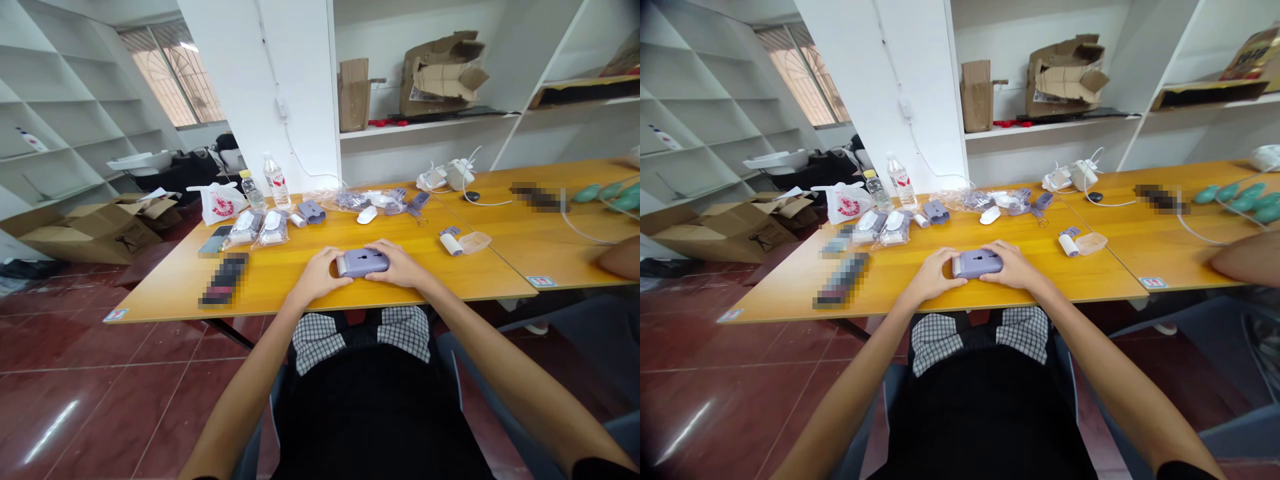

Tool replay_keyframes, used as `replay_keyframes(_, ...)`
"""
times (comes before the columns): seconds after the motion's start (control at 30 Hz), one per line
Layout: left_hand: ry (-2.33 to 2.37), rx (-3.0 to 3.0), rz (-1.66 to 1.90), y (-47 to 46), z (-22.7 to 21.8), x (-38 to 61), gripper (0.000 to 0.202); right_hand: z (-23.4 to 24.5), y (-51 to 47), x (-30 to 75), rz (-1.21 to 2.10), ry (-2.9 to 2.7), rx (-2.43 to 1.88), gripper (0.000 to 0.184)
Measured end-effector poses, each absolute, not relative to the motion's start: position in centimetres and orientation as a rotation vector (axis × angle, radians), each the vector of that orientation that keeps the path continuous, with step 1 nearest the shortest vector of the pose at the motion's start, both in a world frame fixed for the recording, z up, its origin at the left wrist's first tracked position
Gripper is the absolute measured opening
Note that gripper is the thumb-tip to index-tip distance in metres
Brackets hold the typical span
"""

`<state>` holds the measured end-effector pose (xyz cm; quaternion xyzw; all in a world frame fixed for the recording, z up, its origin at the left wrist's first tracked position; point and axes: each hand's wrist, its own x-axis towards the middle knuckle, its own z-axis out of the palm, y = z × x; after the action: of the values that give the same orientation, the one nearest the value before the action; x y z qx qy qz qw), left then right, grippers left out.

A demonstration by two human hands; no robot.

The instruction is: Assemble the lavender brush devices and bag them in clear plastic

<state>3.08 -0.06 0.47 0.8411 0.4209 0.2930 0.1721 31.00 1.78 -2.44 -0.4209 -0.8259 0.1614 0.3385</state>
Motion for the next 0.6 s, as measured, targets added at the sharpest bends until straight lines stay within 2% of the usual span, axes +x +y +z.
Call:
replay_keyframes(0.3,1.232,2.437,0.747,0.1,-0.6,3.2,0.072,-3.1,2.4,31.3,0.386,-2.137,-1.141,0.073)
replay_keyframes(0.6,1.204,2.467,0.739,0.1,-0.2,2.9,0.068,-2.3,1.8,31.4,0.412,-2.174,-1.118,0.071)
